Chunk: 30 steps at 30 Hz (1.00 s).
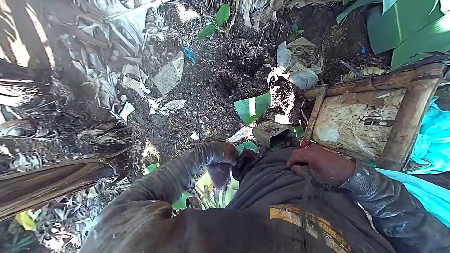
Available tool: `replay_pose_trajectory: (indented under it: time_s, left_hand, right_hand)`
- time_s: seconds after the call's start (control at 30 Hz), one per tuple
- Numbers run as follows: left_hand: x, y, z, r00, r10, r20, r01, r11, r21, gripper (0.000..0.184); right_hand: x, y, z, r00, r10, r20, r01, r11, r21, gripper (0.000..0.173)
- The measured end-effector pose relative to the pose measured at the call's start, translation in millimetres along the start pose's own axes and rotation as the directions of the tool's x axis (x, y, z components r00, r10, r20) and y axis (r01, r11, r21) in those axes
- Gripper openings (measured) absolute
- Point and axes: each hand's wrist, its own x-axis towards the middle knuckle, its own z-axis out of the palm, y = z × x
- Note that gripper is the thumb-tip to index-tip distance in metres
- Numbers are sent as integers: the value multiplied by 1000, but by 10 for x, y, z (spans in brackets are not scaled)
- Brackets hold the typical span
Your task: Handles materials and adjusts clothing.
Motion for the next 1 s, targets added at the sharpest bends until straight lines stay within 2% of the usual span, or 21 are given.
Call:
replay_pose_trajectory:
  time_s: [0.07,0.13,0.2,0.27,0.33,0.4,0.43,0.5,0.57,0.63,0.73,0.83,1.0]
  left_hand:
    - [-22,67,-73,999,-45,-1,45,998,35,31]
    - [-151,88,-147,998,-7,-66,3,999,-50,27]
    - [-478,314,-322,996,48,-70,-68,948,-311,20]
    - [-735,518,-479,995,99,-8,-91,870,-484,28]
    - [-663,419,-423,970,242,20,-198,837,-510,47]
    - [-372,135,-199,928,371,33,-279,750,-600,53]
    - [-261,55,-131,921,388,44,-280,733,-620,53]
    - [-149,-2,-68,948,314,51,-232,793,-563,48]
    - [-132,35,-35,986,167,26,-142,904,-402,42]
    - [-117,102,-6,994,103,-37,-108,967,-232,38]
    - [-55,210,-27,994,97,-56,-101,992,-71,43]
    - [13,295,-51,999,-27,-40,27,999,-19,48]
    - [78,360,49,966,-198,-166,201,980,3,35]
  right_hand:
    - [22,-6,8,1000,5,-24,-5,1000,-10,23]
    - [69,-16,10,999,15,-39,-16,1000,-13,23]
    - [96,-19,18,999,31,-41,-31,1000,5,23]
    - [119,-10,28,998,21,-55,-20,1000,18,23]
    - [135,15,42,997,6,-79,-3,999,33,23]
    - [156,26,42,997,4,-83,-1,999,34,23]
    - [169,29,40,996,3,-84,0,1000,29,23]
    - [180,30,45,997,15,-81,-13,999,30,23]
    - [189,30,56,997,32,-74,-29,999,35,24]
    - [198,35,64,996,44,-78,-41,999,32,24]
    - [188,51,75,995,47,-84,-44,998,39,25]
    - [180,45,68,995,42,-88,-38,999,38,25]
    - [164,53,72,996,38,-85,-33,998,49,25]
